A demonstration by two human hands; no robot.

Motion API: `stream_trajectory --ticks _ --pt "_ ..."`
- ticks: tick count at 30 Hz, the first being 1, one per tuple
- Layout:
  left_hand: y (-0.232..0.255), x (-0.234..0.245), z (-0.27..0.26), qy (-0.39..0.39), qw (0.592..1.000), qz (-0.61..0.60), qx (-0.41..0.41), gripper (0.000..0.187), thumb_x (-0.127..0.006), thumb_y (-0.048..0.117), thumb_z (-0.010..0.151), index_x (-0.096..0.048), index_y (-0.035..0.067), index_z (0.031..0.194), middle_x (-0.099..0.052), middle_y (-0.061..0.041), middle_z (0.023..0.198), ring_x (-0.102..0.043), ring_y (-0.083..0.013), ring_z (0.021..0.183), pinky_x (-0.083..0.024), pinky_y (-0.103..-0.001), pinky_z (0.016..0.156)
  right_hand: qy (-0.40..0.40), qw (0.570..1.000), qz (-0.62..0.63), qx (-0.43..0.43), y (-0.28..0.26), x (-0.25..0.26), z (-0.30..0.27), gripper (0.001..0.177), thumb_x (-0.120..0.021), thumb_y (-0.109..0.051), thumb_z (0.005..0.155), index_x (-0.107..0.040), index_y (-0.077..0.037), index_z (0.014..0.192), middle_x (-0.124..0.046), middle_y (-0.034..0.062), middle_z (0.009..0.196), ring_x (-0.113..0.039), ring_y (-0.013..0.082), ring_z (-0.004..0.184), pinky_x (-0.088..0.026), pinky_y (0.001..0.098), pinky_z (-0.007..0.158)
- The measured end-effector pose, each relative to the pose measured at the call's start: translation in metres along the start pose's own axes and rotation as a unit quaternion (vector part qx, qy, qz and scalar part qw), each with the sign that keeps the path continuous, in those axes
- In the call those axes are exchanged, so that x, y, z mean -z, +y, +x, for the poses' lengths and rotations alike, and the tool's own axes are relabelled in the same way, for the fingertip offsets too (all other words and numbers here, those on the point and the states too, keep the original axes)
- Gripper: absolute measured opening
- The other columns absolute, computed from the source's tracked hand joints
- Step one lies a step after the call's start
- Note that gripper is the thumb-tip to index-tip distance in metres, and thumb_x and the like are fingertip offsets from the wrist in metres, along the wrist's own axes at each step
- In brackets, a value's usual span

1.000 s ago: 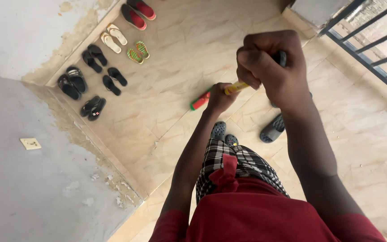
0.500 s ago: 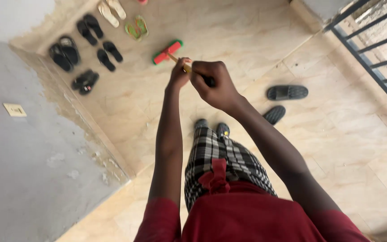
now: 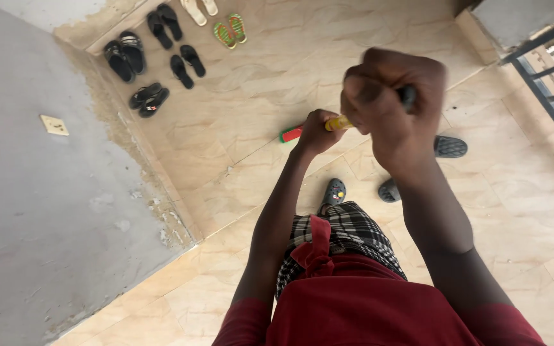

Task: Sweeping the floor of a balcony using a broom.

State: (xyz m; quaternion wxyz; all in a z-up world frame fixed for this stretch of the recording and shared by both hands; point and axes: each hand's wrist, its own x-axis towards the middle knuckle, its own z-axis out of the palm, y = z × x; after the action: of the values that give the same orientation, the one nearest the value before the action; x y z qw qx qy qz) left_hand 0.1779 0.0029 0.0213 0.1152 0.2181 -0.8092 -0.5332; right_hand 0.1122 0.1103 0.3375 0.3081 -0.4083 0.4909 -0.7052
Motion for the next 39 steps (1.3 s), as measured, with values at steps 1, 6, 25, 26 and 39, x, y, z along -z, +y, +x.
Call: stream_trajectory --ticks 1,6,25,26,39 --pt "-0.005 0.007 0.001 -0.001 1.0 0.002 0.001 0.017 -0.077 0.02 0.081 -0.069 0.005 0.078 -0.066 -0.015 0.066 -0.066 -0.0281 0.061 -0.051 -0.04 0.062 0.001 1.0 0.001 0.0 -0.001 -0.01 -0.001 0.037 -0.054 -0.005 0.105 -0.039 -0.004 0.072 -0.039 0.0009 0.057 -0.035 0.0052 0.046 -0.027 0.0225 0.045" --pt "-0.052 0.05 0.016 0.099 0.986 0.071 -0.11 0.024 -0.077 0.024 0.08 -0.063 0.008 0.069 -0.064 -0.011 0.069 -0.063 -0.0223 0.068 -0.048 -0.036 0.062 0.028 0.991 -0.071 0.108 0.015 -0.044 -0.006 0.024 -0.054 -0.004 0.095 -0.045 -0.003 0.072 -0.044 0.0006 0.061 -0.042 0.008 0.046 -0.032 0.0242 0.046" --pt "-0.115 0.09 -0.041 0.137 0.989 -0.025 0.042 0.029 -0.079 0.032 0.077 -0.074 0.008 0.092 -0.079 -0.008 0.087 -0.074 -0.0178 0.081 -0.058 -0.036 0.071 -0.059 0.991 -0.109 0.05 0.071 -0.123 0.032 0.031 -0.053 -0.003 0.103 -0.039 -0.003 0.075 -0.037 0.0019 0.062 -0.035 0.0064 0.055 -0.027 0.0272 0.049" --pt "-0.089 0.096 -0.045 0.125 0.99 -0.037 0.048 0.027 -0.077 0.033 0.08 -0.074 0.009 0.091 -0.077 -0.008 0.081 -0.074 -0.0194 0.077 -0.057 -0.036 0.07 -0.055 0.996 -0.055 0.032 0.062 -0.124 0.031 0.032 -0.051 -0.002 0.106 -0.038 -0.005 0.076 -0.037 0.0007 0.06 -0.036 0.0063 0.051 -0.027 0.026 0.047" --pt "-0.136 0.174 -0.043 0.195 0.978 0.064 -0.03 0.034 -0.074 0.026 0.091 -0.052 0.007 0.072 -0.053 -0.011 0.064 -0.05 -0.0192 0.059 -0.042 -0.037 0.056 -0.087 0.966 -0.21 0.127 0.11 -0.15 0.0 0.012 -0.054 0.007 0.094 -0.055 0.001 0.083 -0.055 0.0101 0.076 -0.045 0.0118 0.062 -0.033 0.0305 0.057"
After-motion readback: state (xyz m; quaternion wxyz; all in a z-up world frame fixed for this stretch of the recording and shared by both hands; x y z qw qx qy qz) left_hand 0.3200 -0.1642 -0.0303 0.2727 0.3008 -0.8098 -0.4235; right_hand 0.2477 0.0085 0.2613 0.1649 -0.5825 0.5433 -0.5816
